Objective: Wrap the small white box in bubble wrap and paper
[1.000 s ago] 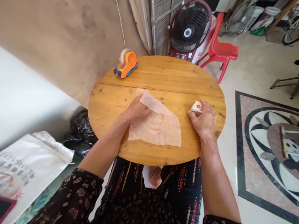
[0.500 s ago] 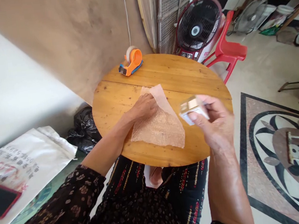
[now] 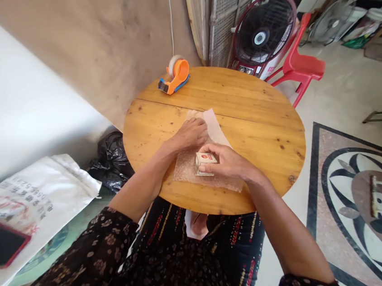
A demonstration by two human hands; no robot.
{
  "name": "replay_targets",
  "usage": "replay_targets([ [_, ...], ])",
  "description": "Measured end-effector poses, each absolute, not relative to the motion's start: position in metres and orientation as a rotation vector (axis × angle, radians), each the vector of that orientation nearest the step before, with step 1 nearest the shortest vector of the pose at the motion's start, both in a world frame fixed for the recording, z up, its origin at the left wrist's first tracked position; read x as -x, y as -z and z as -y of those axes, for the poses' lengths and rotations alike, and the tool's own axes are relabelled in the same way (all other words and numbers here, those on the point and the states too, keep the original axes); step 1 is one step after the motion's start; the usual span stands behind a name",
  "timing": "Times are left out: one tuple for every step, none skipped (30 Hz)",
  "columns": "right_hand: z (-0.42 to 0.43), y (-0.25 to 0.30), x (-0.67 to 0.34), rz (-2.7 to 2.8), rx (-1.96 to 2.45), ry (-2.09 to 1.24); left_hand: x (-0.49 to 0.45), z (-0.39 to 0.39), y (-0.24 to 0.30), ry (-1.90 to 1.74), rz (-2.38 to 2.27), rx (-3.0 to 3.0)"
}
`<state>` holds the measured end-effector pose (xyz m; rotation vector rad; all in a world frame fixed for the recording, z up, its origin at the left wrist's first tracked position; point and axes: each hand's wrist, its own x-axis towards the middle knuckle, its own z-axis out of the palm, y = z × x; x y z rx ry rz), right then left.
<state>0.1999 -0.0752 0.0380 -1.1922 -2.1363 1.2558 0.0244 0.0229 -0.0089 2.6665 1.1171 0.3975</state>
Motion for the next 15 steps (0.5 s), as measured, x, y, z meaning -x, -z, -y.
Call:
replay_targets([
  [0.073,-0.034,-0.204,2.163,1.225,-1.159,-0.024,-0.023,0.009,-0.385,-1.12,-2.673],
  [0.072,-0.03,-0.208,2.181,1.253,-1.05,-0.023,-0.022,0.008,-0.366,-1.123,-2.68],
  [0.07,-0.027,-0.212,2.186,1.277,-0.946,-0.022,-0.021,0.006,-0.348,-1.126,-2.684],
  [0.07,-0.025,-0.216,2.18,1.298,-0.861,-0.021,-0.02,0.004,-0.341,-1.122,-2.682],
  [0.069,-0.024,-0.22,2.165,1.317,-0.799,-0.02,-0.019,0.002,-0.335,-1.121,-2.676],
  [0.068,-0.023,-0.224,2.139,1.334,-0.764,-0.02,-0.017,0.0,-0.327,-1.126,-2.666],
  [0.067,-0.022,-0.227,2.106,1.346,-0.756,-0.02,-0.017,-0.001,-0.319,-1.132,-2.657],
  [0.066,-0.021,-0.229,2.07,1.351,-0.767,-0.02,-0.016,-0.003,-0.31,-1.138,-2.648],
  [0.064,-0.02,-0.231,2.027,1.35,-0.789,-0.02,-0.015,-0.003,-0.304,-1.144,-2.642],
  [0.062,-0.018,-0.232,1.978,1.348,-0.818,-0.021,-0.015,-0.004,-0.3,-1.145,-2.639],
  [0.06,-0.016,-0.232,1.932,1.347,-0.855,-0.021,-0.015,-0.004,-0.303,-1.144,-2.637],
  [0.057,-0.014,-0.231,1.894,1.346,-0.892,-0.021,-0.015,-0.004,-0.311,-1.139,-2.637],
  [0.055,-0.012,-0.229,1.868,1.345,-0.921,-0.02,-0.015,-0.004,-0.324,-1.133,-2.636],
  [0.052,-0.01,-0.227,1.858,1.344,-0.933,-0.02,-0.015,-0.003,-0.339,-1.127,-2.634],
  [0.049,-0.008,-0.225,1.864,1.341,-0.925,-0.019,-0.015,-0.002,-0.355,-1.119,-2.631],
])
